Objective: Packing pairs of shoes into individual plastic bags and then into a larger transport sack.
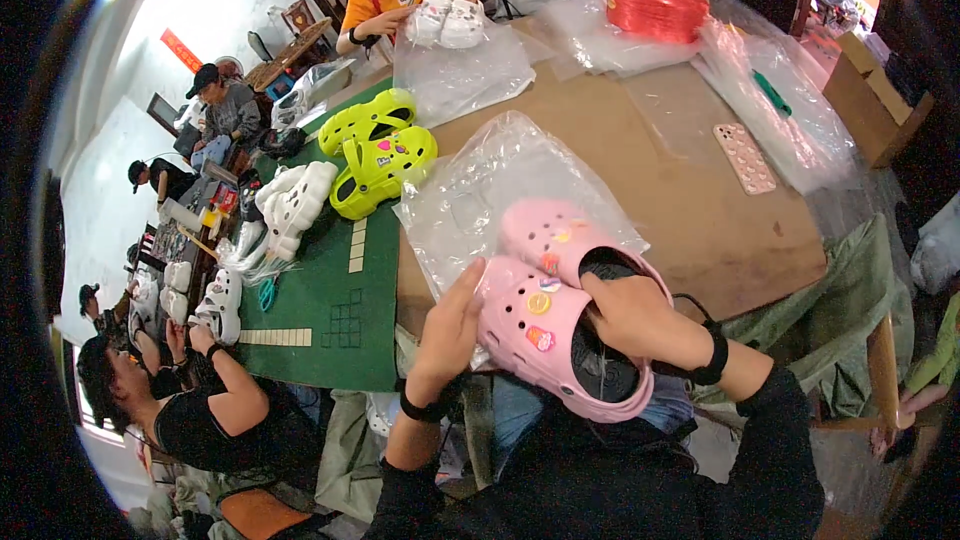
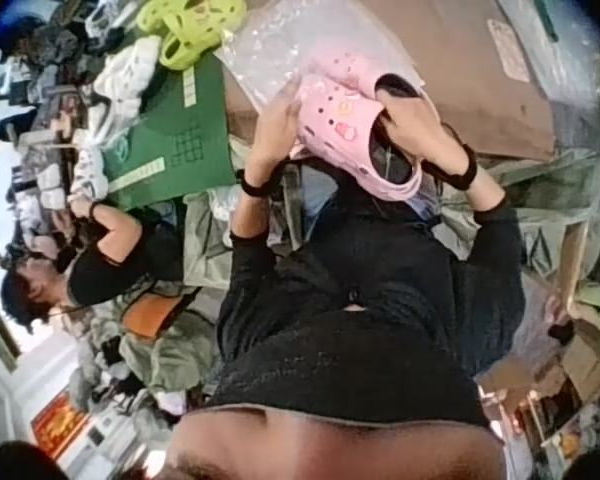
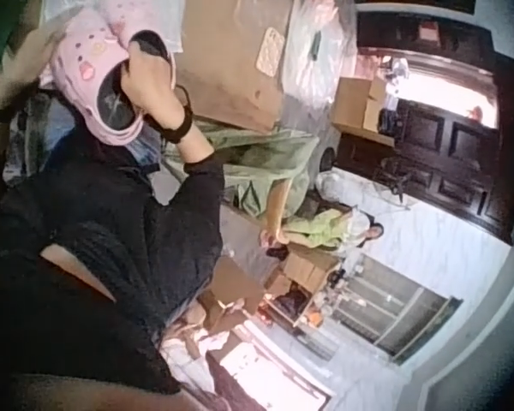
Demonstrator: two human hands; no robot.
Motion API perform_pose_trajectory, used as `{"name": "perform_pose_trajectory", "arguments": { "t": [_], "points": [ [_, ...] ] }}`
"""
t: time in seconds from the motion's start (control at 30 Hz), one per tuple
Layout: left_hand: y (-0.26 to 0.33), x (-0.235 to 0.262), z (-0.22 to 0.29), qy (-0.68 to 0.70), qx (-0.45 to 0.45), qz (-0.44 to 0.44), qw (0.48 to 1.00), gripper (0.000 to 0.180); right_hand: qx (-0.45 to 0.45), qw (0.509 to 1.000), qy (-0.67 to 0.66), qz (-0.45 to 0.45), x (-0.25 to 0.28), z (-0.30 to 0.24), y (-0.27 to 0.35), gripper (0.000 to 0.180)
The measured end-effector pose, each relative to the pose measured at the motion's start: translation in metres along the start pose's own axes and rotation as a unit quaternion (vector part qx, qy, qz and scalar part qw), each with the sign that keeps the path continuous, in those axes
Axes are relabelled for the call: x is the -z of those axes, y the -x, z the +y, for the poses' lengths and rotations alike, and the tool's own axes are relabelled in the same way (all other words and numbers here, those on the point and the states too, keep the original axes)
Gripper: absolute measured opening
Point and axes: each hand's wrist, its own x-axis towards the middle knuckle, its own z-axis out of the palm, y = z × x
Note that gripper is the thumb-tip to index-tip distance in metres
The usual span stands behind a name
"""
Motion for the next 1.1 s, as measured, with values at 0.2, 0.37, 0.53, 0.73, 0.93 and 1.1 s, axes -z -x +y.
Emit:
{"name": "perform_pose_trajectory", "arguments": {
  "t": [0.2,0.37,0.53,0.73,0.93,1.1],
  "points": [
    [0.003,-0.027,0.018,-0.161,-0.071,0.021,0.984,0.048,-0.081,0.989,0.05,0.116,-0.013,-0.016,-0.009,0.019],
    [-0.003,-0.04,0.048,-0.185,-0.113,0.011,0.976,0.051,-0.079,0.983,0.069,0.149,-0.027,-0.021,-0.014,0.024],
    [0.0,-0.045,0.065,-0.176,-0.176,-0.019,0.968,0.048,-0.067,0.986,0.053,0.141,-0.039,-0.006,-0.015,0.023],
    [0.02,-0.045,0.047,-0.089,-0.142,-0.052,0.985,0.047,-0.103,0.98,0.053,0.163,-0.06,0.004,-0.033,0.027],
    [0.035,-0.06,0.02,-0.072,-0.085,0.0,0.994,0.06,-0.091,0.967,0.078,0.223,-0.057,-0.008,-0.049,0.048],
    [0.037,-0.063,0.025,-0.068,-0.057,0.046,0.995,0.072,-0.018,0.961,-0.011,0.277,-0.031,-0.016,-0.027,0.049]
  ]
}}
